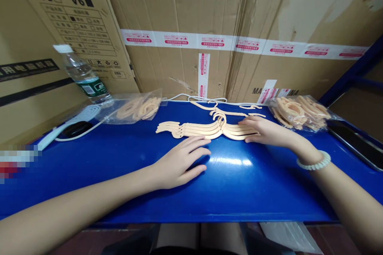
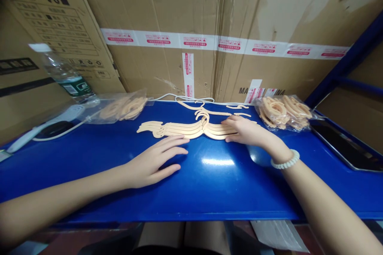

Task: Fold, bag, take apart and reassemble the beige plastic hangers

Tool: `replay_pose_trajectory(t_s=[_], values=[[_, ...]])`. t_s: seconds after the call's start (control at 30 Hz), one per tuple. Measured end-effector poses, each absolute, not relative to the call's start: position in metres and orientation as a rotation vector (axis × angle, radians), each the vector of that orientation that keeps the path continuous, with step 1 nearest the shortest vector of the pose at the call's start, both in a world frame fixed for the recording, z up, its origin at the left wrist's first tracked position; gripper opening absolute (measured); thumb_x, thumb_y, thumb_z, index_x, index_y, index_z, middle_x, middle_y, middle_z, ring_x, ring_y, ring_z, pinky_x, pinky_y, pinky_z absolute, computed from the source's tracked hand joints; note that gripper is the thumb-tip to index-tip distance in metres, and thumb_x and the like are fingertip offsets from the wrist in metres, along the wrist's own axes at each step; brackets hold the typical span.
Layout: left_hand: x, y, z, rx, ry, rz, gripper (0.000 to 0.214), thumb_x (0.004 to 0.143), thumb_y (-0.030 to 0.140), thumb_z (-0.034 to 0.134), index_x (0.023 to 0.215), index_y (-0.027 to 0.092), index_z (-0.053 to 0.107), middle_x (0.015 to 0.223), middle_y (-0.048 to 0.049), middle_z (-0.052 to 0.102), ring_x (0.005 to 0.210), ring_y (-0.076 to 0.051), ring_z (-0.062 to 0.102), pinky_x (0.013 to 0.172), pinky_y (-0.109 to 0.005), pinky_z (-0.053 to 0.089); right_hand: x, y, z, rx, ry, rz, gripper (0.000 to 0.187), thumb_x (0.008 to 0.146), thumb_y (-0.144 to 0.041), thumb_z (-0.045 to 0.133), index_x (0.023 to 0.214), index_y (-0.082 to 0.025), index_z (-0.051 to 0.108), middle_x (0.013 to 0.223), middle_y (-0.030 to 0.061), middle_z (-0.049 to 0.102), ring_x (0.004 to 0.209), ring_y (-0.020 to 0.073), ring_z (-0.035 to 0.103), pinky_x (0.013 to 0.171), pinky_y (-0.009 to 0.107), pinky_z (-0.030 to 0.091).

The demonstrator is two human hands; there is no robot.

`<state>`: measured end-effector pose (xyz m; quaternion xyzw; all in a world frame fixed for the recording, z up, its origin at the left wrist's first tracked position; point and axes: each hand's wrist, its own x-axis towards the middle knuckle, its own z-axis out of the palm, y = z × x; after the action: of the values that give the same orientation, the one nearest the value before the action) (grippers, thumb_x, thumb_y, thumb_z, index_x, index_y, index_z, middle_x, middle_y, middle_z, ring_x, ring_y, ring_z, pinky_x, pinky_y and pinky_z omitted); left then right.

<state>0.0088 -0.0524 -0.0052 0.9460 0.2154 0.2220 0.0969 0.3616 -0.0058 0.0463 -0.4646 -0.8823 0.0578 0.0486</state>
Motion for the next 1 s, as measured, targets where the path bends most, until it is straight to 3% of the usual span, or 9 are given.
replay_pose_trajectory(t_s=[0.1,0.33,0.57,0.77,1.0], values=[[0.009,-0.051,-0.008,2.799,0.561,0.771,0.025,0.101,0.018,0.048,0.121,0.017,0.063,0.143,-0.0134,0.058,0.142,-0.025,0.046,0.117,-0.045,0.042,0.363,-0.006,0.05,-1.406,-2.668,0.103,0.051,0.088,-0.043,0.066,0.131,-0.015,0.063,0.125,0.0181,0.065,0.117,0.0365,0.061,0.101,0.049,0.049],[0.006,-0.046,-0.016,2.787,0.484,1.032,0.037,0.092,-0.004,0.042,0.109,0.018,0.067,0.132,-0.0103,0.067,0.127,-0.021,0.061,0.106,-0.035,0.053,0.373,-0.003,0.051,-1.517,-2.49,-0.238,0.039,0.094,-0.039,0.053,0.121,-0.015,0.068,0.118,0.0169,0.069,0.109,0.0352,0.066,0.092,0.048,0.055],[0.007,-0.046,-0.019,2.708,0.498,1.088,0.025,0.095,0.003,0.052,0.108,0.017,0.067,0.121,-0.0079,0.072,0.108,-0.015,0.071,0.094,-0.023,0.057,0.38,0.0,0.055,-1.592,-2.339,-0.39,0.033,0.095,-0.036,0.05,0.111,-0.016,0.071,0.11,0.0133,0.075,0.101,0.0322,0.07,0.085,0.043,0.056],[0.008,-0.046,-0.018,2.701,0.452,1.147,0.021,0.095,0.003,0.054,0.104,0.016,0.068,0.113,-0.0074,0.075,0.103,-0.014,0.073,0.092,-0.022,0.058,0.389,0.005,0.061,-1.618,-2.175,-0.457,0.027,0.093,-0.028,0.049,0.1,-0.016,0.073,0.095,0.0124,0.076,0.09,0.0306,0.071,0.08,0.041,0.056],[0.01,-0.049,-0.014,2.726,0.41,1.114,0.014,0.097,0.009,0.056,0.104,0.016,0.067,0.103,-0.0068,0.076,0.096,-0.015,0.073,0.086,-0.023,0.059,0.41,0.019,0.053,-1.728,-2.19,-0.477,0.03,0.092,-0.02,0.047,0.109,-0.012,0.07,0.103,0.0139,0.075,0.095,0.0284,0.069,0.084,0.037,0.055]])
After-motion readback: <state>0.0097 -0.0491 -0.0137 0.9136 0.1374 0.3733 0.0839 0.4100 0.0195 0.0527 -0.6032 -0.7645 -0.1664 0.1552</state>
